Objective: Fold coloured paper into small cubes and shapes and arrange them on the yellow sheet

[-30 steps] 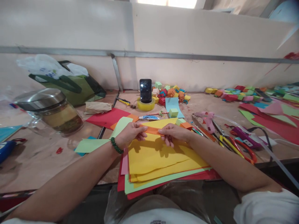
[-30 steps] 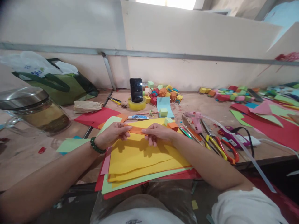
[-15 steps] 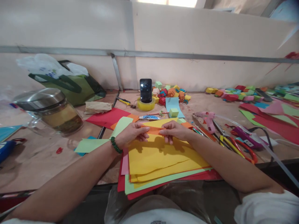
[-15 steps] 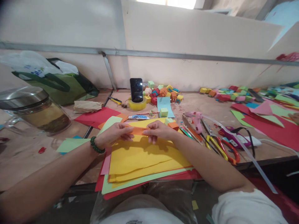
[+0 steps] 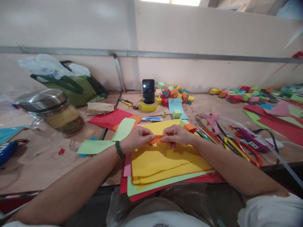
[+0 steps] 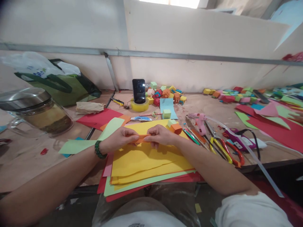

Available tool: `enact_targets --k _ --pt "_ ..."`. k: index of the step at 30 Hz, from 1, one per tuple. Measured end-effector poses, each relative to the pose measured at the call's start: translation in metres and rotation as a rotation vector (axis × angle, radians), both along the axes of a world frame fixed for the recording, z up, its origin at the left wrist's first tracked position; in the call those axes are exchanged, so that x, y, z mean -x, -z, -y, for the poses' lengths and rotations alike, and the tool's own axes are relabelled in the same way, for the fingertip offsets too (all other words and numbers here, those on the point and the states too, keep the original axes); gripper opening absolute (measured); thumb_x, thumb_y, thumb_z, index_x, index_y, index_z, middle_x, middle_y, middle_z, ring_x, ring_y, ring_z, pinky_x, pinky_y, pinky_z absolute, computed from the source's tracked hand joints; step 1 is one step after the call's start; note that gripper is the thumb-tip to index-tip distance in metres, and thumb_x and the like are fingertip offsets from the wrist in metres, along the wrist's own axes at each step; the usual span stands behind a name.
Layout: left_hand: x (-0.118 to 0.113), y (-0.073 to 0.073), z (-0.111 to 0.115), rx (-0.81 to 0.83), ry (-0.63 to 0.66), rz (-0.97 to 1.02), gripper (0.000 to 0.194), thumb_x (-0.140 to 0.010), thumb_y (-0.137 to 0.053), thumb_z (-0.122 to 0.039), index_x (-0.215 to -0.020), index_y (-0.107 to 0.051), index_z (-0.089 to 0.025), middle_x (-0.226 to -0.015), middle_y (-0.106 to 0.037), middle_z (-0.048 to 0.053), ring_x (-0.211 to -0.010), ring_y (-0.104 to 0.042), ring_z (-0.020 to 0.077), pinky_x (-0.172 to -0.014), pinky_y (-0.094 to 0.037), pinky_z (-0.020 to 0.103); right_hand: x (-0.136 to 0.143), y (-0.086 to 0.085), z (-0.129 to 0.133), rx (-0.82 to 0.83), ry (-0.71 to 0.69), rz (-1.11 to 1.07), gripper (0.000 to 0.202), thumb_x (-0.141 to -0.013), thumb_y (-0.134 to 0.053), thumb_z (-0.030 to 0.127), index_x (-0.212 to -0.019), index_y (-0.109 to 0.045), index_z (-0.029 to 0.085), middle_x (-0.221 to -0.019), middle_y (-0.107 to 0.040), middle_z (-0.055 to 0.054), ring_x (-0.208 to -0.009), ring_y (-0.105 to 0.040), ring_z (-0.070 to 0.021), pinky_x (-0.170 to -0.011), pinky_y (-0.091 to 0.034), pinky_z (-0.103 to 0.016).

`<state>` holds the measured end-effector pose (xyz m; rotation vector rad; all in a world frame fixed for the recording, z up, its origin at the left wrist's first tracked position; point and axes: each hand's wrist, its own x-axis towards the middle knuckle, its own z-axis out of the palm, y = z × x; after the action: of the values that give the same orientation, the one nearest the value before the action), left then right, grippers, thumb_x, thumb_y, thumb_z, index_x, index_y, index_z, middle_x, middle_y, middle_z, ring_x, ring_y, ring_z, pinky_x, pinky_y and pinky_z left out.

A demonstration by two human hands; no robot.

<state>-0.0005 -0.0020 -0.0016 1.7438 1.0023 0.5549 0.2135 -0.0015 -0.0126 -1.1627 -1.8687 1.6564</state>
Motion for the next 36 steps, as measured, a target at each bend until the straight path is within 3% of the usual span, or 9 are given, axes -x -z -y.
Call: enact_targets --k 5,9,13,21,26,29,36 --pt "-0.001 0.0 0.003 0.031 0.012 -0.012 0.031 -0.072 -0.064 -0.041 -0.06 -0.064 -0.013 -0.055 -0.065 0.005 -0.05 -0.063 0.0133 -0.047 -0.044 0.018 0.005 0.003 0.002 -0.129 -0.003 -0.024 0.047 -0.067 -0.069 0.062 -0.067 -0.055 0.017 -0.054 -0.061 0.002 -0.043 -0.054 -0.0083 -0.042 -0.042 -0.019" --pt "-0.006 -0.001 0.007 -0.032 -0.031 0.013 0.029 -0.074 -0.061 -0.035 -0.055 -0.063 -0.013 -0.049 -0.061 0.002 -0.046 -0.058 0.0104 -0.046 -0.043 0.016 0.013 0.004 0.007 -0.32 0.088 -0.063 0.041 -0.07 -0.069 0.057 -0.074 -0.061 0.017 -0.068 -0.062 0.0 -0.061 -0.056 -0.0104 -0.056 -0.045 -0.021" --pt "-0.01 -0.002 0.011 -0.049 -0.069 0.017 0.026 -0.074 -0.059 -0.031 -0.056 -0.064 -0.013 -0.053 -0.063 0.002 -0.046 -0.058 0.0102 -0.046 -0.044 0.017 0.018 0.007 0.01 -0.341 0.181 -0.106 0.038 -0.073 -0.067 0.054 -0.074 -0.062 0.017 -0.071 -0.063 -0.002 -0.065 -0.058 -0.013 -0.061 -0.046 -0.025" --pt "-0.011 0.004 0.009 -0.009 -0.077 0.041 0.023 -0.073 -0.059 -0.03 -0.062 -0.066 -0.011 -0.061 -0.067 0.005 -0.048 -0.06 0.0113 -0.046 -0.046 0.018 0.017 0.002 0.013 -0.462 0.228 -0.01 0.028 -0.076 -0.064 0.043 -0.071 -0.063 0.015 -0.068 -0.064 -0.003 -0.062 -0.054 -0.012 -0.058 -0.043 -0.024" --pt "-0.011 0.003 0.011 0.019 -0.077 0.055 0.022 -0.072 -0.06 -0.031 -0.063 -0.065 -0.012 -0.063 -0.068 0.005 -0.048 -0.06 0.0107 -0.046 -0.046 0.018 0.013 0.004 0.01 -0.436 0.223 -0.037 0.029 -0.076 -0.064 0.044 -0.07 -0.063 0.015 -0.063 -0.061 -0.002 -0.057 -0.049 -0.0106 -0.052 -0.039 -0.022" --pt "-0.011 0.002 0.011 0.038 -0.066 0.062 0.024 -0.072 -0.06 -0.033 -0.058 -0.063 -0.013 -0.055 -0.063 0.003 -0.046 -0.056 0.0101 -0.045 -0.044 0.018 0.012 0.005 0.007 -0.429 0.175 -0.036 0.03 -0.076 -0.062 0.045 -0.071 -0.063 0.016 -0.063 -0.06 -0.001 -0.057 -0.049 -0.0106 -0.053 -0.039 -0.022" --pt "-0.011 0.002 0.01 -0.127 0.034 -0.013 0.029 -0.072 -0.052 -0.032 -0.05 -0.051 -0.015 -0.046 -0.045 -0.003 -0.045 -0.038 0.0064 -0.044 -0.033 0.017 0.012 0.005 0.008 -0.582 0.122 0.102 0.023 -0.08 -0.058 0.035 -0.069 -0.062 0.015 -0.063 -0.059 -0.001 -0.058 -0.048 -0.01 -0.054 -0.037 -0.022"
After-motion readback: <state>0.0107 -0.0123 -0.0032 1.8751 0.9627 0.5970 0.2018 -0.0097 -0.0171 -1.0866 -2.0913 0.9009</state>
